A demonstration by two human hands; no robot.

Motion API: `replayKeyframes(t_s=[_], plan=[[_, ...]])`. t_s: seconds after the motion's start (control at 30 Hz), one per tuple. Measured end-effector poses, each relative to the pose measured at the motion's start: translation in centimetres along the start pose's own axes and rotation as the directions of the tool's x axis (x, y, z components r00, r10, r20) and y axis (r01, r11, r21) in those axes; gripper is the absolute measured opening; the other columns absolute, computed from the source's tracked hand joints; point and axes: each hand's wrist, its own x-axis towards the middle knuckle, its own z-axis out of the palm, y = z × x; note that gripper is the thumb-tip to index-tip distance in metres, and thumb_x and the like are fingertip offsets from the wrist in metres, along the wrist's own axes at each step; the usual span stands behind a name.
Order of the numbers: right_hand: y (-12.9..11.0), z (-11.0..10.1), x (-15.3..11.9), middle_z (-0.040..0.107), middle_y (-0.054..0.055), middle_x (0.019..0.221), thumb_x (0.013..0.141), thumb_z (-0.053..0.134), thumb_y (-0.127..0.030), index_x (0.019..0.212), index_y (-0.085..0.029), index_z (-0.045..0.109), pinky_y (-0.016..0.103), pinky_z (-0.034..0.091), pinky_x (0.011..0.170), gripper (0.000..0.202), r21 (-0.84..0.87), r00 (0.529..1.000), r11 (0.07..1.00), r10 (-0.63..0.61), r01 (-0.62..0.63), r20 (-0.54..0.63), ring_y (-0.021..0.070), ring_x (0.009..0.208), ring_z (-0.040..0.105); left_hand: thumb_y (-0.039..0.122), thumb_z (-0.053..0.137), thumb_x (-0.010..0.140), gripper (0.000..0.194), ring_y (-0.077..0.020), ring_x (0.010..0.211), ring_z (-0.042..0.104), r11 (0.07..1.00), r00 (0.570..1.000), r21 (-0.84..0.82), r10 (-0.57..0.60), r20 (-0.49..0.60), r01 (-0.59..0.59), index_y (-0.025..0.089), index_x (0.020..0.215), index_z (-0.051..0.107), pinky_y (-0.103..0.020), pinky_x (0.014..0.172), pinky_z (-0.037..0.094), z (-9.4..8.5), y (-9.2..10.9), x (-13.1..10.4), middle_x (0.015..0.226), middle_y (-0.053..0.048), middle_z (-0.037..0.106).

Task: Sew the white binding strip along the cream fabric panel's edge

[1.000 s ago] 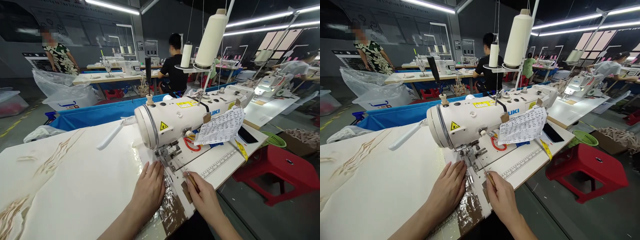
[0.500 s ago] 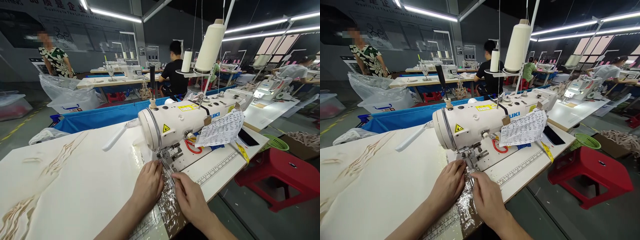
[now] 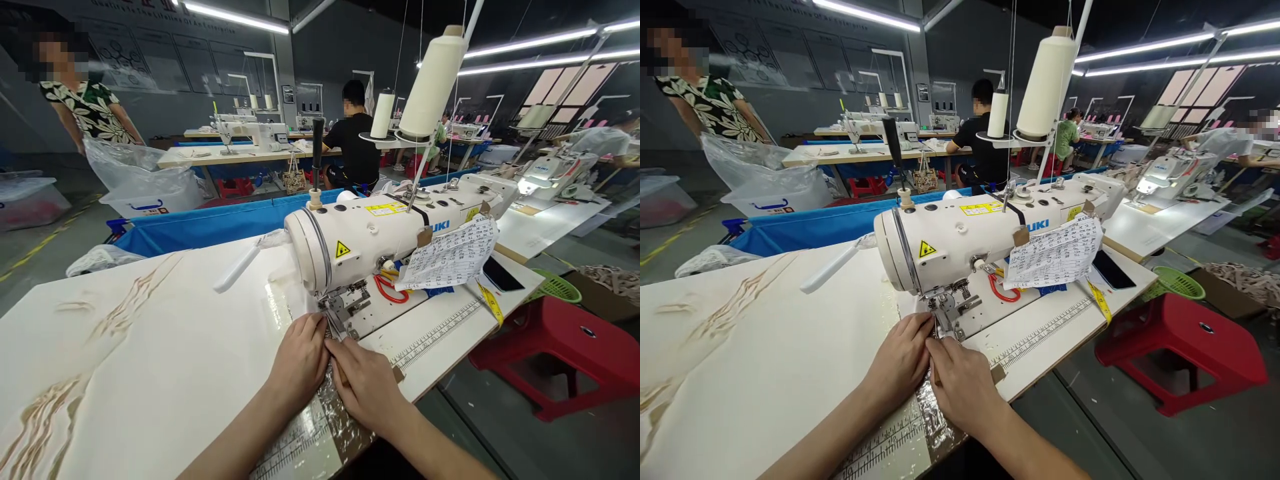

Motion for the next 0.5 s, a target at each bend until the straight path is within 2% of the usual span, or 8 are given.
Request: replayKeyframes(t_s=[0.13, 0.5], plan=[[0.07, 0.06, 0.16, 0.066, 0.010, 0.100, 0.096, 0.039, -0.015, 0.127, -0.013, 0.054, 0.032, 0.050, 0.062, 0.034, -0.022, 1.000, 1.000, -0.005, 0.005, 0.020, 0.0222, 0.074, 0.067, 0.014, 0.040, 0.092, 0.034, -0.0288, 0.109, 0.057, 1.000, 1.000, -0.016, -0.009, 0.008, 0.009, 0.005, 0.121, 0.056, -0.046, 0.092, 0.054, 0.10, -0.05, -0.06, 0.118, -0.018, 0.060], [-0.78, -0.08, 0.55, 0.067, 0.010, 0.104, 0.091, 0.049, -0.011, 0.125, -0.014, 0.055, 0.032, 0.051, 0.061, 0.035, -0.154, 0.990, 0.986, 0.077, -0.058, 0.121, 0.0224, 0.074, 0.069, 0.012, 0.042, 0.089, 0.038, -0.0288, 0.109, 0.056, 0.997, 0.998, -0.049, -0.053, 0.033, 0.054, 0.009, 0.125, 0.055, -0.045, 0.093, 0.053, 0.09, -0.19, -0.09, 0.119, -0.016, 0.059]])
